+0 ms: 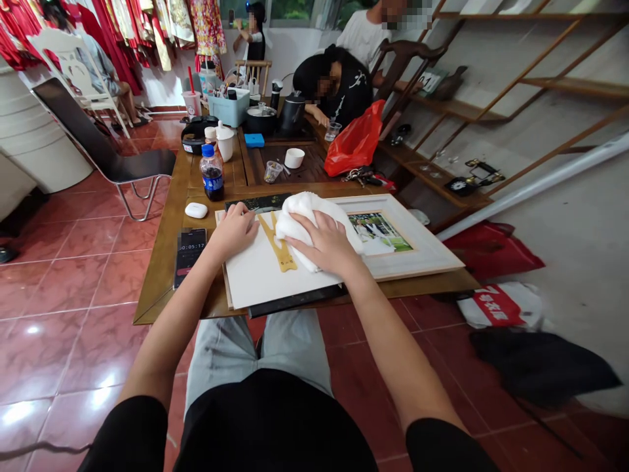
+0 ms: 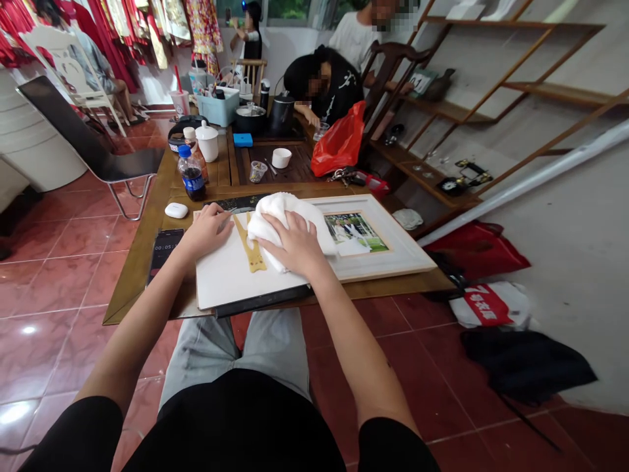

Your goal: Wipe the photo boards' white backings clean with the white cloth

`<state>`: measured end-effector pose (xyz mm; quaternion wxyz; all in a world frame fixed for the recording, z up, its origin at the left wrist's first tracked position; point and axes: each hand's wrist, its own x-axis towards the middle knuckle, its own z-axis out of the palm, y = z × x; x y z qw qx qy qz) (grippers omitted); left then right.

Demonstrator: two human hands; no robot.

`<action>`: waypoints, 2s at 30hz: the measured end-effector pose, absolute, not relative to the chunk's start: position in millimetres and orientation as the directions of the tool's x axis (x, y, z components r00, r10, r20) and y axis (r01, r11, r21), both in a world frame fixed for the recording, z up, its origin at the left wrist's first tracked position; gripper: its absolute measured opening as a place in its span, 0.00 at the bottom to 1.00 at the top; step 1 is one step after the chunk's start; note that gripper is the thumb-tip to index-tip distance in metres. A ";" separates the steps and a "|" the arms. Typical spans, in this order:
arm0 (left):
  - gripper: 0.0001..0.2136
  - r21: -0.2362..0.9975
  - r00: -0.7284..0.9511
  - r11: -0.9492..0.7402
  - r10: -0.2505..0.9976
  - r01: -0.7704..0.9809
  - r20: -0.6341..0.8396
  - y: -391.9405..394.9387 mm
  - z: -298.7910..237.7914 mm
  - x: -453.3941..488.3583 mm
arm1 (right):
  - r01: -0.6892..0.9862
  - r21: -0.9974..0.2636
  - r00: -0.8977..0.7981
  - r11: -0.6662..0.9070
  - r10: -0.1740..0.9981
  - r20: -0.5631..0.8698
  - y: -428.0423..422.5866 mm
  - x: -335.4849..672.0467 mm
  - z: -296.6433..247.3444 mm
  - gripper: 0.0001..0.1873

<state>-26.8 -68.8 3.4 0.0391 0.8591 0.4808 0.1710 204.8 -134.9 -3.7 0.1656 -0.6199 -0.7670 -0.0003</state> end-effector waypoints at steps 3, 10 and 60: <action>0.17 0.237 0.455 -0.511 0.853 0.826 0.255 -70.4 3.8 -26.0 | 0.953 -0.206 -0.165 0.222 0.951 0.260 -141.0 202.7 -2.1 0.33; 0.17 0.228 0.445 -0.494 0.864 0.839 0.236 -70.5 4.6 -25.6 | 0.948 -0.164 -0.216 0.274 0.928 0.304 -194.7 210.7 -6.6 0.31; 0.17 0.239 0.446 -0.491 0.867 0.837 0.222 -73.5 5.1 -26.1 | 0.954 -0.161 -0.198 0.253 0.934 0.297 -172.7 209.0 -7.3 0.32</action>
